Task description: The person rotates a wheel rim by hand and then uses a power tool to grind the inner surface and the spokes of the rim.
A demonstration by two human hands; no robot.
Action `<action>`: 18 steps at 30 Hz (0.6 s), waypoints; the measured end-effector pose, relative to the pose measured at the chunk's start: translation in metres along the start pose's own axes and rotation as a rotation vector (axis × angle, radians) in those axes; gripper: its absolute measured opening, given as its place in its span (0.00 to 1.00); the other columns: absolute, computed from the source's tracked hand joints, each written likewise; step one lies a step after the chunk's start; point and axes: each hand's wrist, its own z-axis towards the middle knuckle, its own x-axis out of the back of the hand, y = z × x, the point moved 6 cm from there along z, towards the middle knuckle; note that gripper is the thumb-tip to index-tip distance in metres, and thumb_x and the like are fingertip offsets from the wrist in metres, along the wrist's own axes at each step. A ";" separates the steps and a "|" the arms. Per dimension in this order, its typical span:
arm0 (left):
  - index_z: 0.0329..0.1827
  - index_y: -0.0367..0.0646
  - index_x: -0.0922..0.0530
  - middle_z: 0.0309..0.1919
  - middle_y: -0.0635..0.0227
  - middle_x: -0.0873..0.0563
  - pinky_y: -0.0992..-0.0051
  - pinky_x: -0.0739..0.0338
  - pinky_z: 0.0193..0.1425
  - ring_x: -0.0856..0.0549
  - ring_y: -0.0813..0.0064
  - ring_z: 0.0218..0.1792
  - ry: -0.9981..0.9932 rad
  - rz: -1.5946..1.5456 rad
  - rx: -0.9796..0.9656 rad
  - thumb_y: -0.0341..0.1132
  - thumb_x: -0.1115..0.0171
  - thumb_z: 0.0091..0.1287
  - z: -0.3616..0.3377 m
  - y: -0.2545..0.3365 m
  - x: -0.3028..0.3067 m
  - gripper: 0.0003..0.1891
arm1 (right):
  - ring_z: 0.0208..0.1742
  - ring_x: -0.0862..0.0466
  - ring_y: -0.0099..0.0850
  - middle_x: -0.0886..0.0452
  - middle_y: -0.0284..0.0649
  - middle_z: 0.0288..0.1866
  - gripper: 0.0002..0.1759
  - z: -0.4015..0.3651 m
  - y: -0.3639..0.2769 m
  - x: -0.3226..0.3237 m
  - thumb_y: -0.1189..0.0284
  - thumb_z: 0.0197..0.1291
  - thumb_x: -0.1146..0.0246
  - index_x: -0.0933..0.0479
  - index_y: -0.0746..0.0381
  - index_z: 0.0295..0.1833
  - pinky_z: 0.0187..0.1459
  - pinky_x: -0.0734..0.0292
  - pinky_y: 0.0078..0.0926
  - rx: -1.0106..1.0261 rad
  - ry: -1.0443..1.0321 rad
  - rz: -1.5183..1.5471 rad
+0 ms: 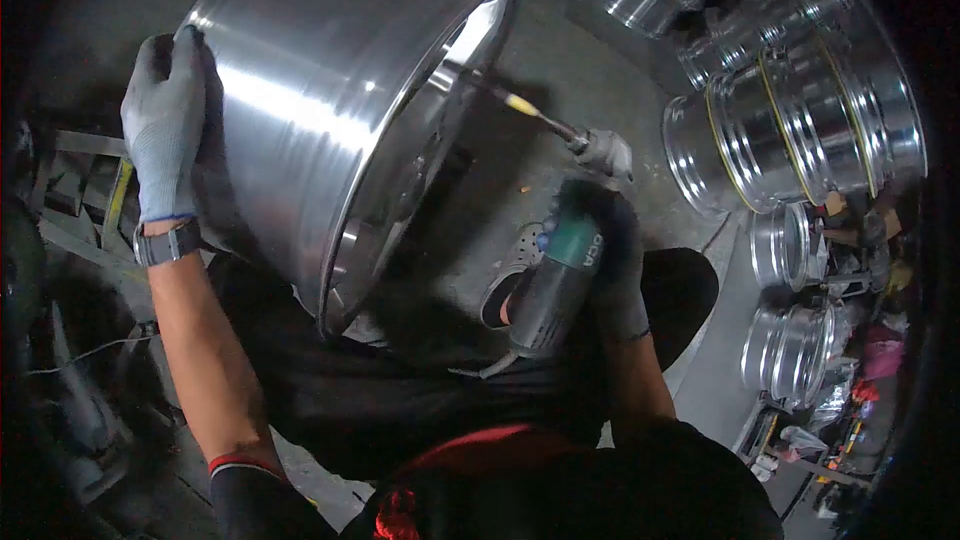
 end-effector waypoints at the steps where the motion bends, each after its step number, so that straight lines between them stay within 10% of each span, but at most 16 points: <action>1: 0.76 0.45 0.17 0.72 0.50 0.13 0.63 0.26 0.80 0.15 0.55 0.74 -0.006 -0.030 -0.029 0.61 0.33 0.78 0.000 0.009 -0.001 0.34 | 0.59 0.11 0.46 0.15 0.48 0.64 0.38 -0.003 0.001 -0.001 0.41 0.79 0.40 0.24 0.63 0.76 0.61 0.13 0.50 0.014 0.016 0.144; 10: 0.71 0.39 0.15 0.64 0.62 0.09 0.71 0.22 0.73 0.13 0.73 0.64 0.139 -0.676 -0.363 0.39 0.32 0.83 -0.003 0.025 0.007 0.20 | 0.55 0.12 0.42 0.14 0.45 0.61 0.32 -0.023 0.025 0.017 0.44 0.84 0.46 0.22 0.61 0.72 0.59 0.13 0.47 0.122 0.076 0.469; 16: 0.71 0.36 0.17 0.63 0.61 0.09 0.70 0.22 0.71 0.14 0.70 0.64 0.148 -0.266 -0.200 0.44 0.37 0.85 -0.035 -0.039 0.026 0.22 | 0.56 0.12 0.42 0.13 0.45 0.58 0.31 -0.026 0.039 0.023 0.45 0.86 0.47 0.21 0.61 0.71 0.61 0.15 0.46 0.126 0.123 0.550; 18: 0.75 0.33 0.19 0.65 0.59 0.11 0.69 0.24 0.73 0.15 0.70 0.65 -0.128 -0.282 0.000 0.48 0.40 0.87 -0.039 -0.073 0.021 0.27 | 0.56 0.12 0.42 0.13 0.45 0.57 0.31 -0.024 0.041 0.018 0.45 0.86 0.46 0.21 0.61 0.71 0.62 0.15 0.47 0.098 0.059 0.605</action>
